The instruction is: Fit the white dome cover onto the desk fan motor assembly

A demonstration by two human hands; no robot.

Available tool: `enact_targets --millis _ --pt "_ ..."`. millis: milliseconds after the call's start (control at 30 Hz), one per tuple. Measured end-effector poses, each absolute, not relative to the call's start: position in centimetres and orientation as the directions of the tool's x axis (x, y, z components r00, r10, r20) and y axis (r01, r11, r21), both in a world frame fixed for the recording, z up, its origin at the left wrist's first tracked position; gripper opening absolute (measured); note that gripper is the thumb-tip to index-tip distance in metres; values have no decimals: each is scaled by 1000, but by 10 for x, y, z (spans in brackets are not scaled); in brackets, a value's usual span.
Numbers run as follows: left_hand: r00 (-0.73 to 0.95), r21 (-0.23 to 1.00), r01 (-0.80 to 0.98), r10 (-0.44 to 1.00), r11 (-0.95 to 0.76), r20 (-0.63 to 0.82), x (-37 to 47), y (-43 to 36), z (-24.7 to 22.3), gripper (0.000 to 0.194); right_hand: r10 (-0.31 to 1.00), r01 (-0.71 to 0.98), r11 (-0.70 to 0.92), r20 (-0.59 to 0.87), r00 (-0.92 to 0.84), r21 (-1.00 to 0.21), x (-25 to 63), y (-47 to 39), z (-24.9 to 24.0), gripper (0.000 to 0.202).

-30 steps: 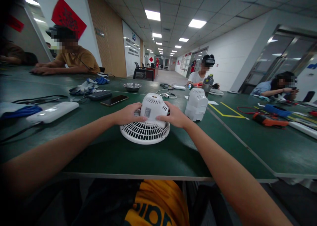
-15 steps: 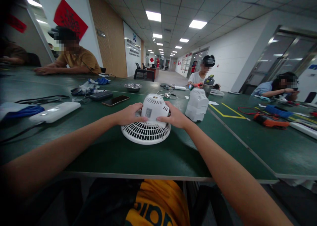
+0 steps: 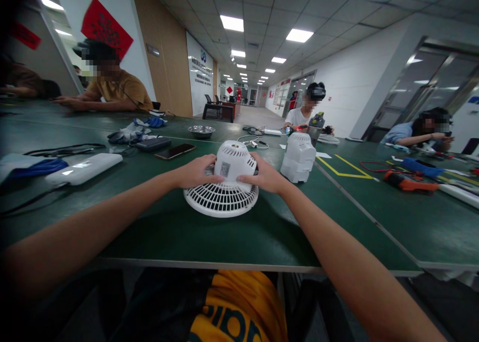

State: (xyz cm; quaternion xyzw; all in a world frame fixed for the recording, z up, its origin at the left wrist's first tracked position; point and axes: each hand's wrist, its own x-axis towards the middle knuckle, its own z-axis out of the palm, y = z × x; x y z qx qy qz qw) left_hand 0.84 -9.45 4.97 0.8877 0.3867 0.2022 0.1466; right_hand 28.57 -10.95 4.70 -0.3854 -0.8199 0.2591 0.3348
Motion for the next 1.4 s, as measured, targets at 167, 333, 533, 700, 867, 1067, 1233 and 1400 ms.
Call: enact_targets --millis 167,333,533,700,867,1067,1233,1400 --pt "619 431 617 744 -659 252 8 -94 49 76 806 483 577 360 -470 -659 286 -110 47 76" --pt "618 428 619 745 -658 252 9 -95 49 77 803 478 579 362 -473 -660 285 -109 45 75" --pt "628 387 624 730 -679 268 10 -94 48 75 786 465 603 383 -486 -648 288 -105 43 75" --pt "625 392 629 736 -672 260 9 -94 49 77 790 486 598 369 -489 -637 289 -105 44 75" --pt "615 391 644 749 -657 245 10 -97 51 79 794 493 595 366 -486 -635 289 -107 45 76" --pt "618 401 640 750 -655 238 11 -97 51 81 800 485 582 352 -486 -653 289 -106 44 77" --pt "615 411 636 751 -653 242 10 -96 50 83 801 487 582 357 -480 -652 288 -107 45 76" --pt "624 409 620 737 -670 260 9 -95 48 80 811 489 566 342 -474 -664 287 -109 46 77"
